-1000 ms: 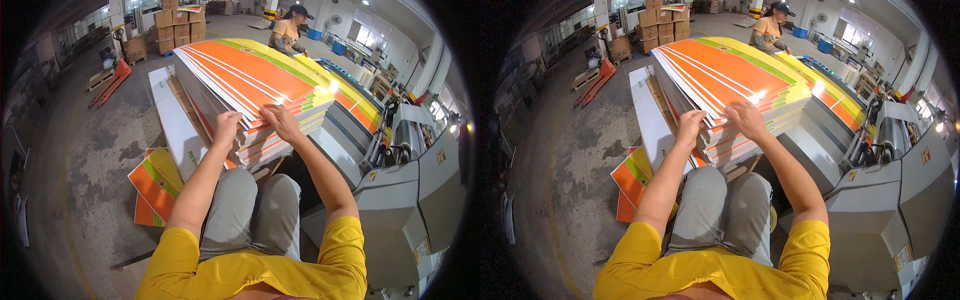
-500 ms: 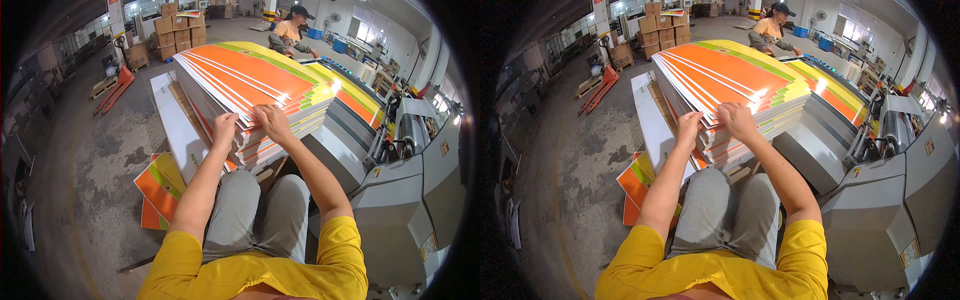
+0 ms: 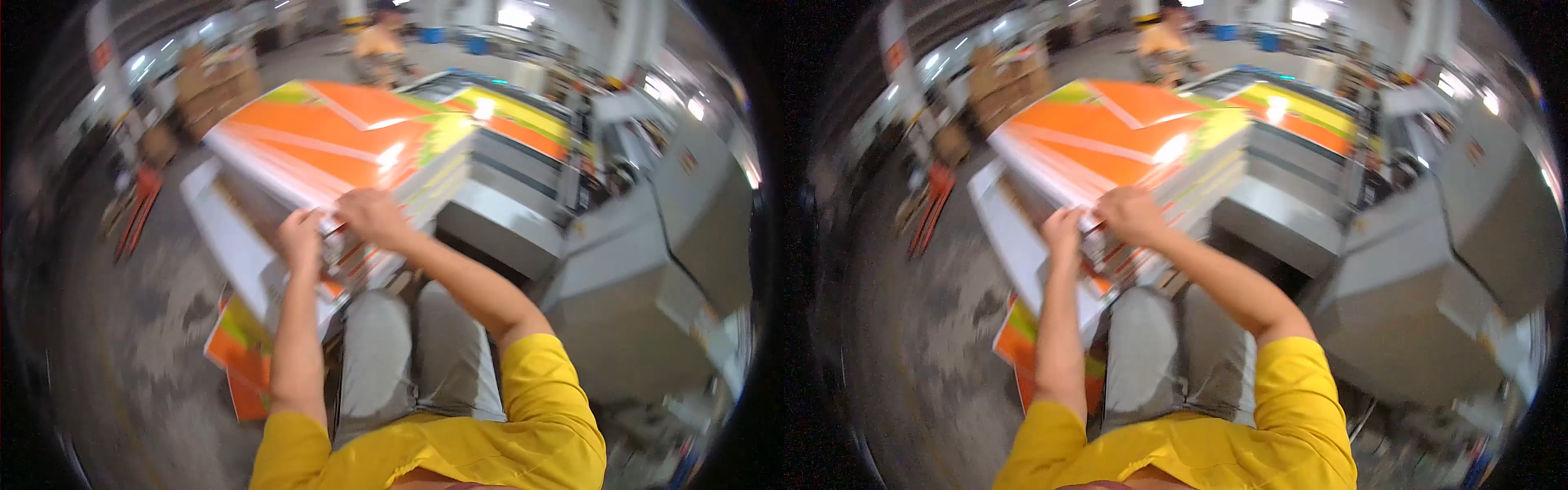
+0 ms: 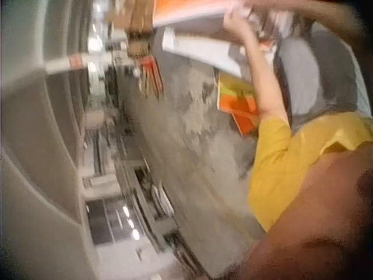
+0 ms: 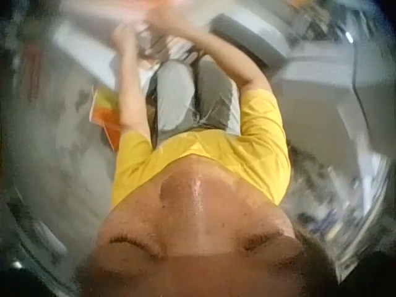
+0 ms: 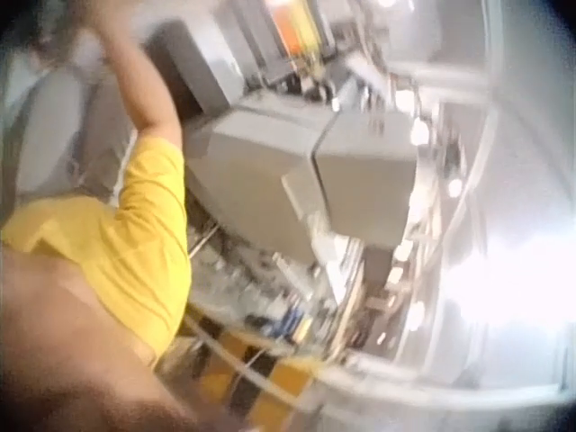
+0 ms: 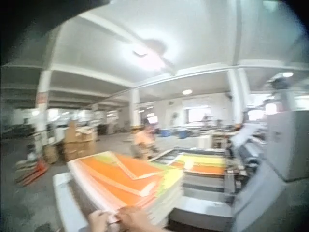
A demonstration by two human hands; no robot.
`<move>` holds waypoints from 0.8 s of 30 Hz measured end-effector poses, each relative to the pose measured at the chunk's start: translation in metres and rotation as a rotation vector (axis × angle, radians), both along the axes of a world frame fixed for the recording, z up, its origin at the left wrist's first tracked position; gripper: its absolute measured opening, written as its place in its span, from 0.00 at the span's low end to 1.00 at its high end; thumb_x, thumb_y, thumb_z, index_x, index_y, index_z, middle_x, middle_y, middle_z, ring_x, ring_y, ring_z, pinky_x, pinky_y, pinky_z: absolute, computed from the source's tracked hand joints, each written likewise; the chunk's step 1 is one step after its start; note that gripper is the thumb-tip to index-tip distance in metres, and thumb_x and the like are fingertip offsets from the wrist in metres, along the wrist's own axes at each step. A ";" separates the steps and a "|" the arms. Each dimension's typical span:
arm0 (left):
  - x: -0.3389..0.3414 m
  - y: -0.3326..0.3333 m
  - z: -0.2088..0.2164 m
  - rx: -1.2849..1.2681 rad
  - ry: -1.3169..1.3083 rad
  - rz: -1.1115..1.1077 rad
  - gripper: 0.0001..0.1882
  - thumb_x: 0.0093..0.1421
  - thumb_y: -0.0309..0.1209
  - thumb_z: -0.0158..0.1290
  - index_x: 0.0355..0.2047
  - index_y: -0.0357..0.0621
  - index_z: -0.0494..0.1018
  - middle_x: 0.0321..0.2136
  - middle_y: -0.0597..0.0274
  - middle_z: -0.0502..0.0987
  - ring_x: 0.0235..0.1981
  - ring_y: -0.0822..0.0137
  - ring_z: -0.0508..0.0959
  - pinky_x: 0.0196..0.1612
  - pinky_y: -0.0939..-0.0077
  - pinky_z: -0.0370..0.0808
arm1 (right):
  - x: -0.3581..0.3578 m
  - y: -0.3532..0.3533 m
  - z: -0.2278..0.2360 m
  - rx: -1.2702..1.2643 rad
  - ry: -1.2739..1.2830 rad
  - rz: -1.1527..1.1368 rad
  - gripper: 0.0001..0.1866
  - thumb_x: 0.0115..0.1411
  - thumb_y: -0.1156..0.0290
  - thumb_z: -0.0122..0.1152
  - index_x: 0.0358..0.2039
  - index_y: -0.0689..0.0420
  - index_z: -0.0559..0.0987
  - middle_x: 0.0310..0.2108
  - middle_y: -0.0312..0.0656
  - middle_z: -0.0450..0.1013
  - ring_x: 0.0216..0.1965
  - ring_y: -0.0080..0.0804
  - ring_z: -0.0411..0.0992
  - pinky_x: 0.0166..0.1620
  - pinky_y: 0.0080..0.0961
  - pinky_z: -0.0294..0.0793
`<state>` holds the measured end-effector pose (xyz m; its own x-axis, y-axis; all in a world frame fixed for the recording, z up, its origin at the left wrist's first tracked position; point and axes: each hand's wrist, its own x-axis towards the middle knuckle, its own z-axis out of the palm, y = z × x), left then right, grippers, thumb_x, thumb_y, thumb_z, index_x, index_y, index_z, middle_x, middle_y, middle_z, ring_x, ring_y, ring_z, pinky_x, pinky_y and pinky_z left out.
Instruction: The recorder is counting and inspecting a large stack of printed paper sheets in an industrial facility.
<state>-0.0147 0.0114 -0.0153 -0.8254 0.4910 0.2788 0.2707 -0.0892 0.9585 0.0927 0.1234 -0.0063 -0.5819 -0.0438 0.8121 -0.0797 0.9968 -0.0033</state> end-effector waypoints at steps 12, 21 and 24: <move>-0.043 -0.008 -0.022 0.169 -0.138 -0.273 0.08 0.53 0.30 0.51 0.30 0.37 0.71 0.25 0.66 0.71 0.25 0.74 0.68 0.27 0.82 0.64 | 0.086 -0.023 -0.027 -0.430 0.087 -0.192 0.23 0.55 0.52 0.45 0.39 0.61 0.72 0.39 0.48 0.69 0.43 0.43 0.65 0.47 0.41 0.61; -0.050 0.006 -0.019 0.169 -0.147 -0.222 0.13 0.53 0.32 0.50 0.36 0.37 0.73 0.32 0.63 0.72 0.32 0.70 0.68 0.33 0.75 0.64 | 0.187 -0.011 -0.081 -0.616 -0.865 -0.981 0.16 0.47 0.61 0.49 0.30 0.58 0.79 0.33 0.47 0.74 0.35 0.43 0.73 0.35 0.49 0.70; -0.045 0.011 -0.014 0.132 -0.141 -0.181 0.12 0.52 0.31 0.50 0.34 0.36 0.73 0.32 0.62 0.72 0.31 0.69 0.68 0.33 0.75 0.65 | 0.199 -0.008 -0.081 -0.573 -0.858 -1.004 0.15 0.44 0.65 0.52 0.30 0.59 0.79 0.33 0.47 0.74 0.36 0.43 0.73 0.33 0.51 0.72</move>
